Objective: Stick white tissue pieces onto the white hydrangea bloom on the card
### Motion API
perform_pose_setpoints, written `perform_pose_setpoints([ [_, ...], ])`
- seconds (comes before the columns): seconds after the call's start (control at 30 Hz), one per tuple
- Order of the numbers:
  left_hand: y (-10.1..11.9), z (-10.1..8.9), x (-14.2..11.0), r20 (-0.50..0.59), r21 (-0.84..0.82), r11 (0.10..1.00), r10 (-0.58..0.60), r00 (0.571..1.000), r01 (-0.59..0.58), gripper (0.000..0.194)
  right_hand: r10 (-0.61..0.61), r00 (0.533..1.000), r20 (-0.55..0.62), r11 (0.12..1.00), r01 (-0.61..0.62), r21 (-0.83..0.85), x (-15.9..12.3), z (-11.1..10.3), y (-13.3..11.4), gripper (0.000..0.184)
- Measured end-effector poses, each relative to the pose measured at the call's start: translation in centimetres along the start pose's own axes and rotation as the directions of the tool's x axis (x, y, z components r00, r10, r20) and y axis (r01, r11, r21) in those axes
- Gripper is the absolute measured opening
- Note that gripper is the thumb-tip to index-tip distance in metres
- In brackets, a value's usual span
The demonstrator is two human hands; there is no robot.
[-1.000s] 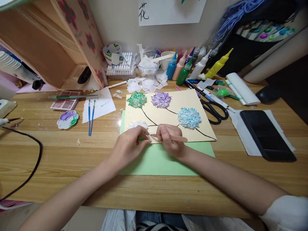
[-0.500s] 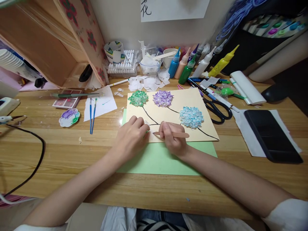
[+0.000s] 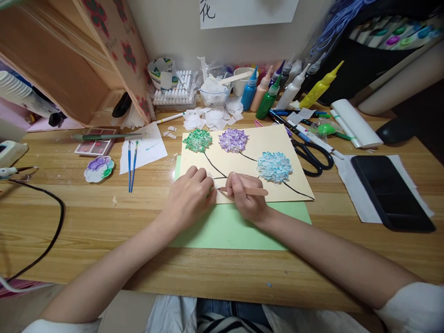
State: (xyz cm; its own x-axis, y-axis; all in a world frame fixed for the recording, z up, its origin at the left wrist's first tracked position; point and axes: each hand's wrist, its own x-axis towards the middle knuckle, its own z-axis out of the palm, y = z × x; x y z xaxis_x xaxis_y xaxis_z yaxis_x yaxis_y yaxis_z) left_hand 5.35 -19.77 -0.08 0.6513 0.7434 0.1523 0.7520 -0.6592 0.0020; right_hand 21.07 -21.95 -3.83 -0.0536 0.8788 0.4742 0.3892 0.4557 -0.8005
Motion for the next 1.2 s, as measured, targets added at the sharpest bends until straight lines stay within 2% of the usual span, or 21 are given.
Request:
perform_pose_setpoints([
  [0.2,-0.4,-0.3,0.0,0.023,-0.027,0.999,-0.036,0.999,0.037,0.012,0.007,1.000,0.000,1.000,-0.007,0.004,-0.1,0.0,0.1,0.042],
  [0.43,-0.4,-0.9,0.4,0.093,0.093,0.995,0.032,0.995,-0.040,0.011,0.010,1.000,-0.005,1.000,-0.010,0.001,0.0,0.0,-0.1,0.043],
  [0.63,-0.3,-1.1,0.6,0.119,0.103,0.992,0.059,0.991,-0.071,0.011,0.008,1.000,-0.008,1.000,-0.008,0.000,0.1,0.0,-0.1,0.043],
  [0.97,-0.6,-0.7,0.7,0.120,0.076,0.996,0.035,0.992,-0.044,0.014,0.009,1.000,0.007,1.000,-0.010,0.017,0.0,0.0,-0.1,0.042],
  [1.2,-1.1,0.0,0.4,0.039,0.035,0.999,0.024,0.999,-0.025,0.015,-0.019,0.999,0.051,1.000,0.019,0.005,0.2,0.0,0.0,0.041],
])
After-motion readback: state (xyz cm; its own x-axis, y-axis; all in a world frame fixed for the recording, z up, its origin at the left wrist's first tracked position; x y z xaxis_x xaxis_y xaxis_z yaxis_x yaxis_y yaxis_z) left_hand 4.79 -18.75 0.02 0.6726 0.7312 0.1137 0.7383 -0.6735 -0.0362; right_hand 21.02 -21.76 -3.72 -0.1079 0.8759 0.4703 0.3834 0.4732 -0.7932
